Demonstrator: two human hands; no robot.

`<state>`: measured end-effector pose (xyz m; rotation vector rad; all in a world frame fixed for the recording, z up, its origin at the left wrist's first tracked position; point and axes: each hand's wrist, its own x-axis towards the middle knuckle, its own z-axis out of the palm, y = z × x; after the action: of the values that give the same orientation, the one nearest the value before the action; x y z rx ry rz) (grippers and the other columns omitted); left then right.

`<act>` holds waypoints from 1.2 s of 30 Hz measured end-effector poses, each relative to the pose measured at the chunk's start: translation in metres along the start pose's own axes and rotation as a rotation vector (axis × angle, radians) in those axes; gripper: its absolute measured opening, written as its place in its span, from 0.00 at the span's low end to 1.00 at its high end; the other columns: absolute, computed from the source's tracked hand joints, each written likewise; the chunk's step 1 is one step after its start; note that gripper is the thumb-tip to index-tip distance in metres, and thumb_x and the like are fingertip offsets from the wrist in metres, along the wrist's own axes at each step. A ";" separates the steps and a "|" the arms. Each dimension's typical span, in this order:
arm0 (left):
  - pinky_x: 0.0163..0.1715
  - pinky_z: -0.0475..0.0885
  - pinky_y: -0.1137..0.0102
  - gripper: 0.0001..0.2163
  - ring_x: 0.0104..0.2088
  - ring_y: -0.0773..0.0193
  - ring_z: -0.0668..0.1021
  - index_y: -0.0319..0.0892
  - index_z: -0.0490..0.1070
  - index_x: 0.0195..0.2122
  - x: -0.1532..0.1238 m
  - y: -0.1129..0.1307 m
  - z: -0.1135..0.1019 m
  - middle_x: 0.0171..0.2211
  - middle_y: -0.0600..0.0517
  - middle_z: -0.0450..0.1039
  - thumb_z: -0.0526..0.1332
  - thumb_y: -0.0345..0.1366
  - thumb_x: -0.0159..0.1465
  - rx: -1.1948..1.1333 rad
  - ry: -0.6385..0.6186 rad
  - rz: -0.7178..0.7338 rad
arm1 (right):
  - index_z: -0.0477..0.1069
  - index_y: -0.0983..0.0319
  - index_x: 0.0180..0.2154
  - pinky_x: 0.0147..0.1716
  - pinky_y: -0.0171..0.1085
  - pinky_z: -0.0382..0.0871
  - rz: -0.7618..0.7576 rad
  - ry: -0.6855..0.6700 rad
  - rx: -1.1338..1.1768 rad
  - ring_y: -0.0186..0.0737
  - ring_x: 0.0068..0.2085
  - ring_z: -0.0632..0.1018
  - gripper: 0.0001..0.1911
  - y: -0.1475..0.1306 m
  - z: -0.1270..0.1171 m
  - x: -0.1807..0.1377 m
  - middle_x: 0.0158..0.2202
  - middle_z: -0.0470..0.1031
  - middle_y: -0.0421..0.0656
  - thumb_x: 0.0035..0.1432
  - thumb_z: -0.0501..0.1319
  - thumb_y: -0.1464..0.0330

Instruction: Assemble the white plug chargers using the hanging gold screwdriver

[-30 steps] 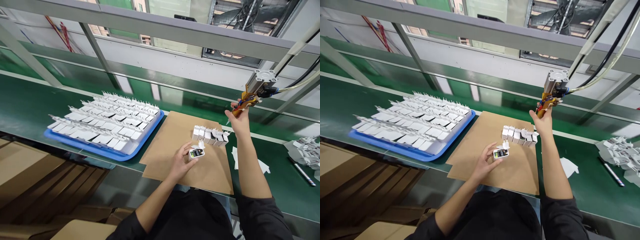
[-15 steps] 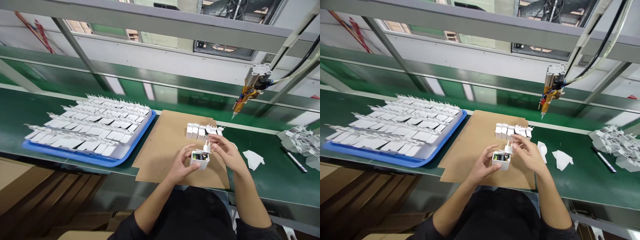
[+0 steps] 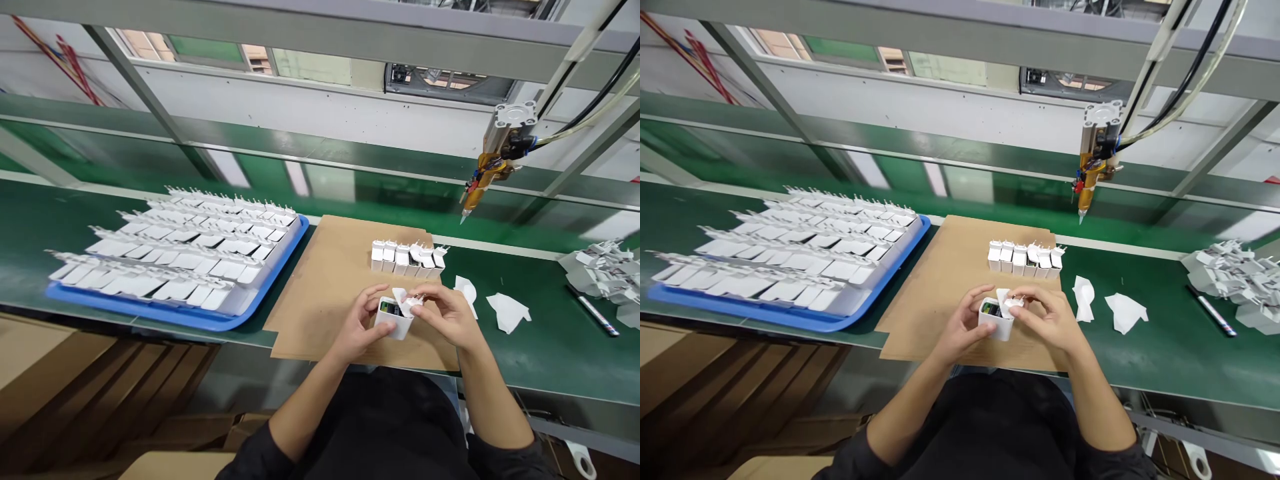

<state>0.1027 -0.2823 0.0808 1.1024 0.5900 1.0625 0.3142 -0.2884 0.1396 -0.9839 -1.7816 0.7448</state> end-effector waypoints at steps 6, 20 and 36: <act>0.40 0.71 0.72 0.31 0.39 0.63 0.80 0.48 0.70 0.60 0.000 -0.002 -0.003 0.43 0.50 0.82 0.77 0.41 0.57 -0.156 -0.046 -0.035 | 0.78 0.54 0.48 0.39 0.40 0.77 -0.146 -0.102 0.036 0.42 0.40 0.82 0.09 0.004 -0.003 0.005 0.39 0.84 0.42 0.67 0.66 0.65; 0.38 0.69 0.72 0.29 0.37 0.63 0.76 0.45 0.79 0.52 -0.003 0.001 0.007 0.38 0.50 0.78 0.79 0.48 0.50 -0.344 0.023 -0.162 | 0.76 0.52 0.51 0.39 0.41 0.76 -0.244 -0.123 0.240 0.41 0.38 0.79 0.11 0.013 0.016 0.008 0.40 0.85 0.43 0.67 0.65 0.68; 0.35 0.69 0.71 0.21 0.35 0.65 0.74 0.46 0.73 0.42 -0.001 -0.006 0.005 0.37 0.52 0.74 0.75 0.51 0.56 -0.224 0.044 -0.011 | 0.75 0.55 0.49 0.40 0.45 0.78 -0.111 -0.084 0.188 0.44 0.39 0.81 0.12 0.017 0.025 0.000 0.37 0.84 0.45 0.68 0.63 0.58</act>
<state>0.1090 -0.2862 0.0769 0.8820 0.4977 1.1163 0.2957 -0.2814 0.1166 -0.7337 -1.7854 0.8762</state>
